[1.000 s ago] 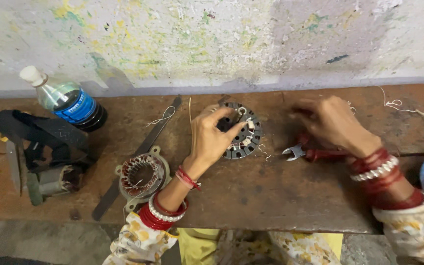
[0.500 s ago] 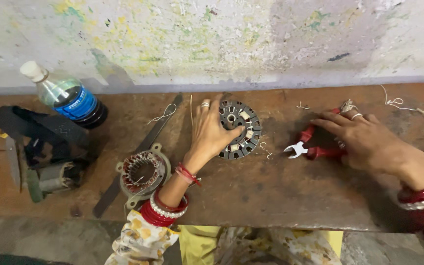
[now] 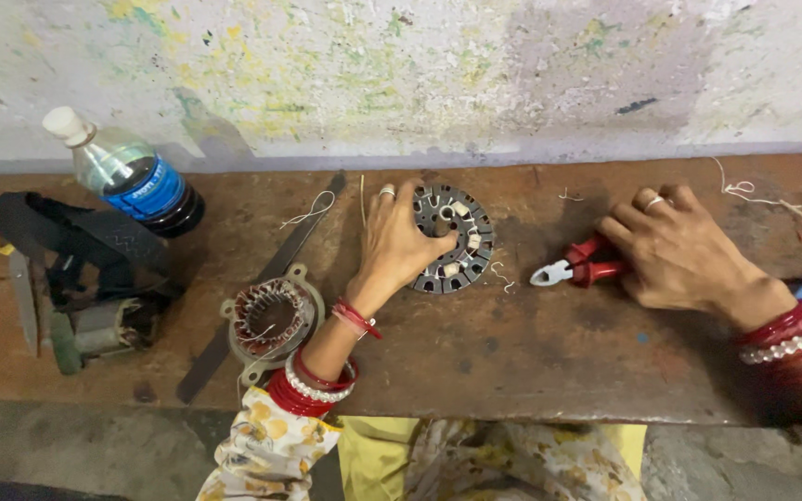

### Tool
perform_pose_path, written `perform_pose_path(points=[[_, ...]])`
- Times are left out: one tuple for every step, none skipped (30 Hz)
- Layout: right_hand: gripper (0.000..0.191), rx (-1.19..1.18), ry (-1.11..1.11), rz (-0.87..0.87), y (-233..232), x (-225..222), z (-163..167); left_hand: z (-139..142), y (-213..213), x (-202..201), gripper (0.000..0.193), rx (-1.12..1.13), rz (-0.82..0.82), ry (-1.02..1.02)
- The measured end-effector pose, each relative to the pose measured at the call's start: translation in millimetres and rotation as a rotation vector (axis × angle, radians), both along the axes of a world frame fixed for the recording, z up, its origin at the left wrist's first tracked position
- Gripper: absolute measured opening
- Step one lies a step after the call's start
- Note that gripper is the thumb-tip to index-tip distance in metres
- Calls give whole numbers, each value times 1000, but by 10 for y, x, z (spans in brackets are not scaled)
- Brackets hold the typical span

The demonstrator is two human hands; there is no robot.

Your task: The person uses pliers to pull and cut copper windings from a motor stator. They repeatedly rotate the stator, grip individual wire loops with pliers, and remove them, leaving the stator progressively stripped of windings.

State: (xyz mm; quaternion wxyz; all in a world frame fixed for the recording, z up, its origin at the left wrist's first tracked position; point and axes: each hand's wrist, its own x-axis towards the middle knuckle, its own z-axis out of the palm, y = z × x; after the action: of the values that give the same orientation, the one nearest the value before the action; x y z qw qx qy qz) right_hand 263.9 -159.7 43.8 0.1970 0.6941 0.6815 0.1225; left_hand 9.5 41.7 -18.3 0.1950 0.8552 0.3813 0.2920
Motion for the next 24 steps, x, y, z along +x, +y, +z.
perform_pose_path(points=[[60, 31, 27, 11, 1, 12, 23, 0, -3, 2, 82, 11, -5, -4], [64, 62, 54, 21, -5, 19, 34, -1, -11, -1, 82, 12, -9, -3], [67, 82, 60, 25, -11, 23, 37, -3, -19, -7, 82, 15, -12, -3], [71, 102, 64, 32, -11, 35, 36, -1, -22, -1, 82, 19, -13, -4], [74, 122, 70, 43, -11, 46, 28, -1, -25, 3, 81, 20, -13, -11], [78, 129, 79, 74, -13, 53, 6, -2, -31, 2, 81, 20, -12, -18], [83, 137, 88, 105, -18, 51, -30, -3, -35, -2, 81, 20, -10, -24], [88, 145, 97, 135, -19, 64, -63, -1, -33, -1, 82, 18, -9, -25], [87, 117, 65, 135, -3, 86, -99, 2, -27, 1, 82, 15, -9, -25], [85, 88, 34, 134, 26, 104, -145, 4, -24, 2, 83, 13, -11, -24], [84, 60, 3, 130, 54, 125, -194, 9, -16, 5, 85, 1, -16, -17], [79, 73, 50, 107, 77, 164, -231, 17, -2, 13, 86, -10, -21, -12], [73, 85, 98, 84, 89, 213, -261, 24, 8, 16, 88, -20, -25, -6], [68, 98, 148, 65, 103, 255, -294, 26, 8, 15, 87, -21, -26, -10], [68, 68, 144, -6, 122, 290, -329, 25, 1, 11, 87, -23, -24, -15], [69, 40, 138, -75, 150, 330, -352, 27, -2, 13, 86, -23, -21, -21], [70, 14, 132, -144, 185, 361, -372, 30, -2, 12, 84, -1, -15, -26], [64, 173, 260, -69, 208, 378, -391, 27, -14, 9, 83, 18, -9, -30], [57, 332, 386, 2, 222, 389, -402, 23, -26, 8, 81, 34, -5, -34], [51, 491, 510, 68, 233, 398, -400, 25, -24, 11, 81, 17, -9, -24], [44, 496, 654, -22, 249, 400, -392, 27, -17, 10, 82, 0, -14, -12], [37, 497, 799, -114, 279, 396, -377, 26, -15, 6, 82, -17, -18, 2], [31, 495, 943, -206, 312, 390, -353, 22, -16, 3, 82, -13, -20, -3], [30, 532, 1109, -244, 359, 381, -324, 19, -13, 4, 82, -8, -22, -8]])
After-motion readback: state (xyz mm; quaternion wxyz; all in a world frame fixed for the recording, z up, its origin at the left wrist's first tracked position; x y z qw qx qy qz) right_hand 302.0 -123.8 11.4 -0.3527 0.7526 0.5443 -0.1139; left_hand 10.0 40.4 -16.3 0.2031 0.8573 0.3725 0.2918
